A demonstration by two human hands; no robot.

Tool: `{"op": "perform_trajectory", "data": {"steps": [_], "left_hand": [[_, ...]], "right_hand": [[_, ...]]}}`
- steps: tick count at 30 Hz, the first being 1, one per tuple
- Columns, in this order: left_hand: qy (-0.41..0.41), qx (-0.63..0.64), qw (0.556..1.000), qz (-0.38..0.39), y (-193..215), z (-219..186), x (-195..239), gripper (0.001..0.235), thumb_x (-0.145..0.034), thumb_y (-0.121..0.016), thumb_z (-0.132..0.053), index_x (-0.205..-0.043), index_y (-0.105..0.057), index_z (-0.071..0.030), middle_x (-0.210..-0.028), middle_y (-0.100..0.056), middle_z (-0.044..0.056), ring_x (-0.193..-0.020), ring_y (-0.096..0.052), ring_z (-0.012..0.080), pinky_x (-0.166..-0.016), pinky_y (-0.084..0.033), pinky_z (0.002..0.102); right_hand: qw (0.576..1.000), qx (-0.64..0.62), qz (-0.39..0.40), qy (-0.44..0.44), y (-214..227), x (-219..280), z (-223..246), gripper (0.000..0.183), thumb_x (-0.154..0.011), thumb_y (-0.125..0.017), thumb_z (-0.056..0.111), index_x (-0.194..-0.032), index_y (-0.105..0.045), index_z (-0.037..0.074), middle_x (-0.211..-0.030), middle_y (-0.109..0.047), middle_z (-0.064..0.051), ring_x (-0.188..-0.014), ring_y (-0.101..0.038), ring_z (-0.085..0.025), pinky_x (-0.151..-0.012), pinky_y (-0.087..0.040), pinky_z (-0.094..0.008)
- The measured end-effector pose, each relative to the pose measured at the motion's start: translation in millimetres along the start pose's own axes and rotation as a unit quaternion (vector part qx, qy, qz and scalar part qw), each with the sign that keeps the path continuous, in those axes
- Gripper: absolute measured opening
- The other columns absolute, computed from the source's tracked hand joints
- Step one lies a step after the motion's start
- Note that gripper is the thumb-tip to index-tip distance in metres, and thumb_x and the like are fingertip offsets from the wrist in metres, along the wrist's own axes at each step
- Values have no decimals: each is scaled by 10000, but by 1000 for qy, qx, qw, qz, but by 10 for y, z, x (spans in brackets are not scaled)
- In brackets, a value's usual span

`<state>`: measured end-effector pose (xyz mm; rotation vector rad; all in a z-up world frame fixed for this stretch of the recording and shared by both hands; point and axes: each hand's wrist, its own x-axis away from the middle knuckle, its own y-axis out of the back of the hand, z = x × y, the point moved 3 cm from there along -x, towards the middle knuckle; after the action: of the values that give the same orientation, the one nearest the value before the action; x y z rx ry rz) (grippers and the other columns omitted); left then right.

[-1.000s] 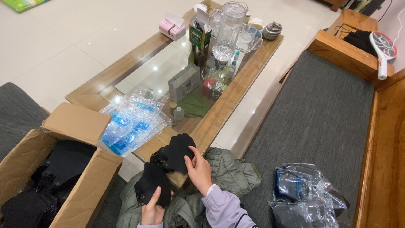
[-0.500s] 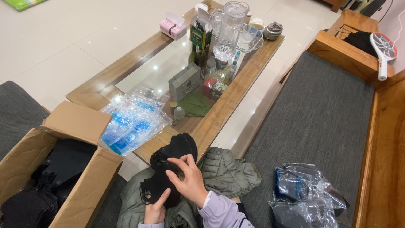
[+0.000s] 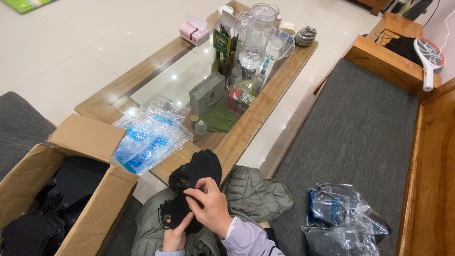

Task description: Packing black fabric masks into a cardboard box while sitting on the floor.

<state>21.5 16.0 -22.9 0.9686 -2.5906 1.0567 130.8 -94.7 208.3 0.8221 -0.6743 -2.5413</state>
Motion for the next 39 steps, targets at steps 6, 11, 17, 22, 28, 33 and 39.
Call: {"op": "perform_trajectory", "data": {"steps": [6, 11, 17, 22, 28, 33, 39], "left_hand": [[35, 29, 996, -76, 191, 118, -85, 230, -923, -639, 92, -1142, -690, 140, -1159, -728, 254, -1066, -684, 338, -942, -522, 422], [39, 82, 992, -86, 42, -49, -7, 244, -950, -641, 21, -1188, -672, 72, -1153, -716, 196, -1015, -679, 280, -880, -536, 371], [44, 81, 993, -79, 96, -11, 1, 291, -912, -645, 66, -1202, -657, 86, -1188, -699, 208, -1042, -657, 306, -923, -507, 410], [11, 74, 997, -7, 62, -17, 8, 440, -831, -658, 189, -1259, -639, 87, -1196, -702, 223, -1035, -672, 326, -916, -524, 409], [26, 58, 998, -17, -61, -116, 54, 537, -843, -619, 199, -1366, -599, 77, -1287, -671, 246, -1121, -639, 350, -983, -490, 438], [35, 79, 996, -24, -59, -114, 69, 498, -872, -610, 170, -1355, -598, 49, -1256, -678, 227, -1086, -648, 332, -952, -497, 430], [36, 95, 994, -33, -140, -224, 102, 479, -874, -592, 169, -1342, -602, 64, -1290, -665, 226, -1110, -635, 343, -983, -483, 449]], "right_hand": [[999, -20, 19, 36, -26, 92, 128, 123, -822, -738, 38, -941, -731, 68, -882, -622, -41, -752, -562, -205, -619, -480, -292], [999, -26, 24, 29, -113, 248, 53, 143, -826, -719, 36, -966, -725, 67, -895, -639, -40, -759, -580, -206, -638, -495, -289], [999, -30, 25, -2, -140, 281, -16, 121, -846, -705, 37, -966, -720, 52, -844, -671, -49, -690, -581, -208, -589, -478, -299], [997, -39, 18, -57, -177, 322, -118, 138, -849, -704, 52, -984, -732, 59, -800, -671, -55, -577, -573, -198, -524, -468, -300], [991, -55, 18, -118, -199, 318, -255, 155, -901, -678, 77, -1054, -701, 65, -755, -655, -47, -509, -532, -182, -484, -437, -311], [975, -200, 13, -100, -150, 205, -316, 165, -896, -691, -50, -1031, -739, 32, -835, -593, -24, -615, -482, -116, -557, -401, -241], [910, -344, -57, -225, -361, 293, -868, 205, -917, -690, -49, -1120, -701, -22, -933, -722, -44, -792, -641, -105, -748, -532, -228]]}}
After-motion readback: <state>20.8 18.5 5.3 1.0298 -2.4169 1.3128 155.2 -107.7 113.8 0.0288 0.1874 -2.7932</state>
